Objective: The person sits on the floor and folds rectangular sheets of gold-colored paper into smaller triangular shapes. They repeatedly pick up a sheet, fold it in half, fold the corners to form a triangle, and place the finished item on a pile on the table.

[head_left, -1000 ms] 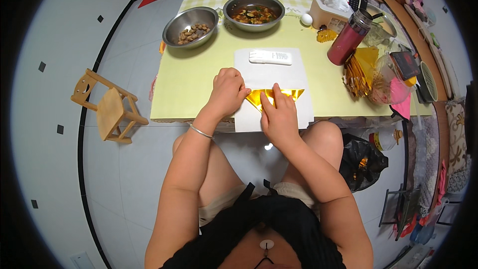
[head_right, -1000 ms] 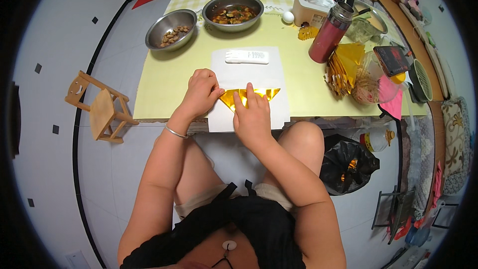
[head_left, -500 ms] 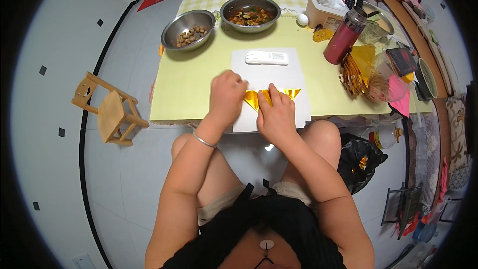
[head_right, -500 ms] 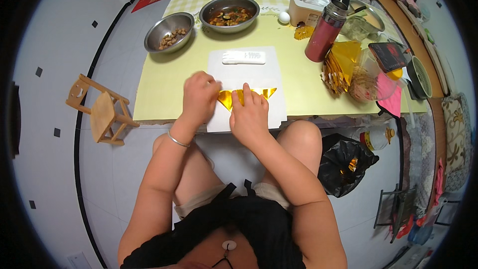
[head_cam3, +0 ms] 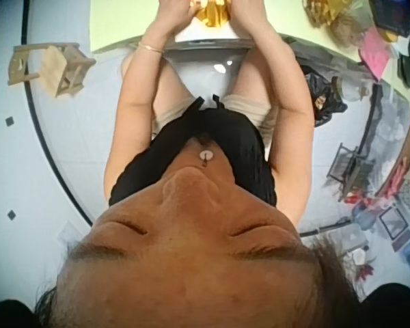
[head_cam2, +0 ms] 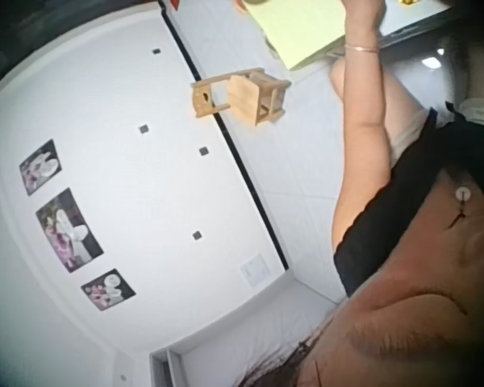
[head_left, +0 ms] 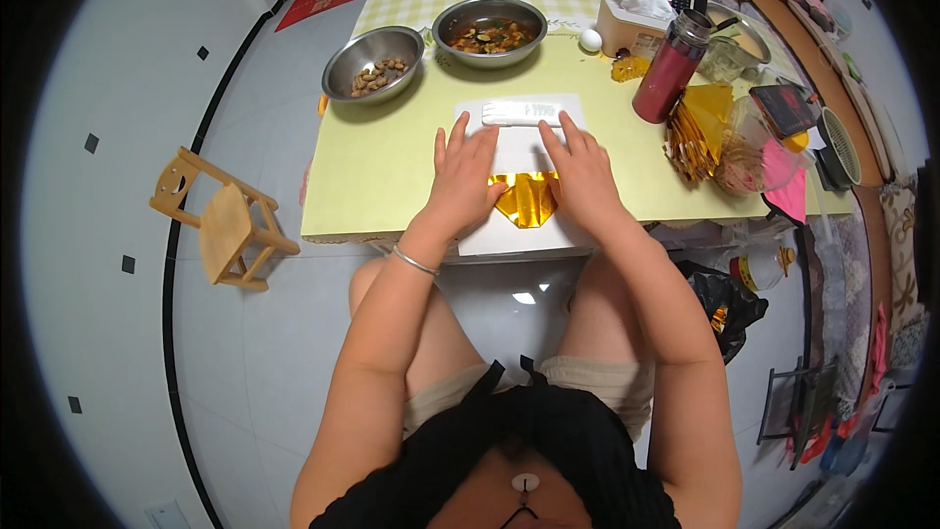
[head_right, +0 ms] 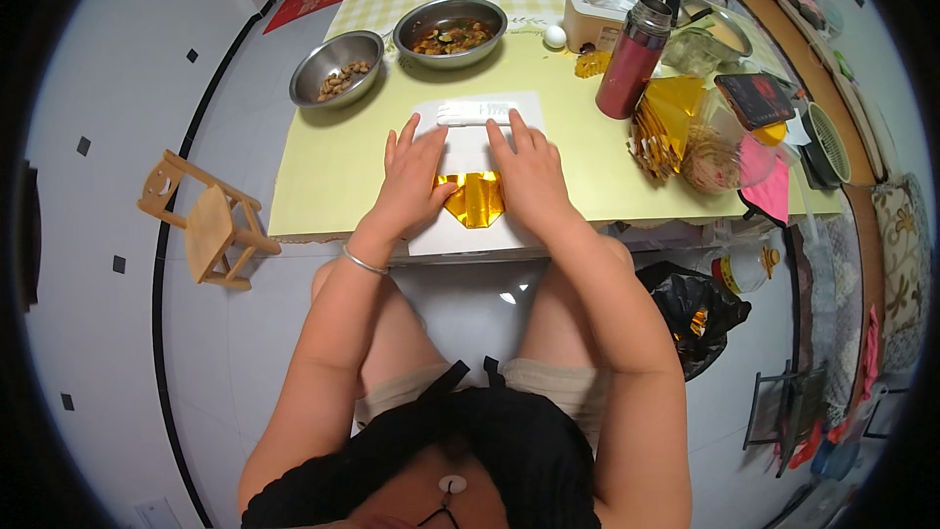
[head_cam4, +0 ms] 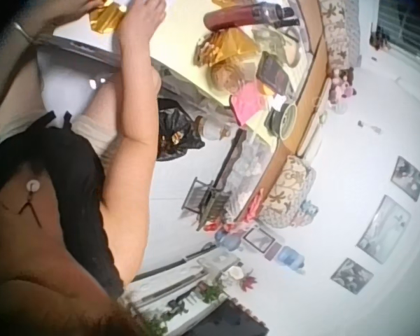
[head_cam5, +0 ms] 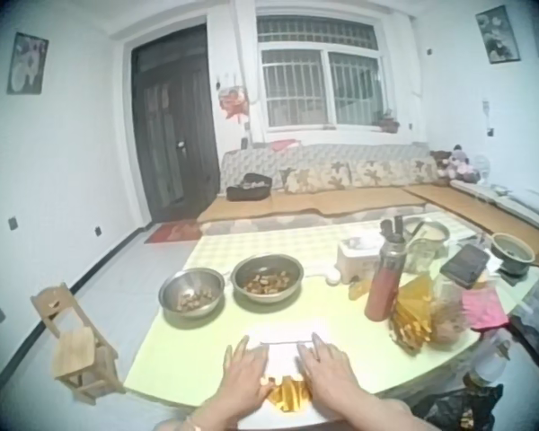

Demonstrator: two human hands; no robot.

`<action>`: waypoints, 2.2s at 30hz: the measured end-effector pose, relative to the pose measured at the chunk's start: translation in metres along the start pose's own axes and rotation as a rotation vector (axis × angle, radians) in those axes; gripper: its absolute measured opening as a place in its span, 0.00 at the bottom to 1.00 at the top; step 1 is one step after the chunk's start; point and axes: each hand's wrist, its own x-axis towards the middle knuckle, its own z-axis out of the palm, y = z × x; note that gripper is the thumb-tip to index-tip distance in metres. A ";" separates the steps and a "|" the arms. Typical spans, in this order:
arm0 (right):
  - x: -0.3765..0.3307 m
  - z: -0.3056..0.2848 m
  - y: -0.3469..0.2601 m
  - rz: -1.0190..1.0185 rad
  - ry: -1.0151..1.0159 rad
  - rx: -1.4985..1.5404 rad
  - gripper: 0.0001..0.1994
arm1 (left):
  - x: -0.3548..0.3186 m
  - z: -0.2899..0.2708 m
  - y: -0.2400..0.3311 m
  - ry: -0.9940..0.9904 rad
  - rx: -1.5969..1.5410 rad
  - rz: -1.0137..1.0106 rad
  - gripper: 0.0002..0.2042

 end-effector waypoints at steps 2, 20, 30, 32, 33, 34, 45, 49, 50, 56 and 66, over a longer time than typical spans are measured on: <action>0.008 0.004 0.009 -0.032 -0.063 0.076 0.35 | 0.007 -0.002 -0.002 -0.104 -0.006 -0.024 0.27; -0.038 0.007 0.019 -0.115 -0.252 0.077 0.28 | -0.042 -0.014 0.006 -0.377 -0.002 0.141 0.29; -0.040 0.004 0.009 -0.046 -0.267 0.053 0.39 | -0.053 -0.035 0.002 -0.466 0.039 0.228 0.37; -0.040 -0.001 0.005 -0.035 -0.272 0.052 0.45 | -0.052 -0.038 0.000 -0.484 0.035 0.260 0.38; -0.040 -0.004 0.004 -0.048 -0.287 0.034 0.47 | -0.051 -0.041 -0.002 -0.499 0.042 0.284 0.38; -0.040 -0.006 0.004 -0.062 -0.302 0.017 0.49 | -0.051 -0.043 -0.003 -0.514 0.050 0.307 0.39; -0.055 -0.010 0.024 -0.190 -0.126 0.264 0.34 | -0.060 -0.028 -0.005 -0.103 -0.143 0.150 0.30; -0.055 -0.010 0.022 -0.187 0.009 0.392 0.17 | -0.058 -0.027 0.000 -0.007 -0.271 0.057 0.17; -0.053 -0.008 0.023 -0.176 0.033 0.447 0.14 | -0.058 -0.025 -0.001 0.047 -0.282 0.023 0.13; -0.052 0.000 0.018 0.391 0.171 1.106 0.03 | -0.051 -0.021 -0.002 0.091 -0.857 -0.560 0.03; -0.043 -0.002 0.014 0.427 0.245 1.412 0.04 | -0.043 -0.019 -0.014 0.139 -1.355 -0.688 0.03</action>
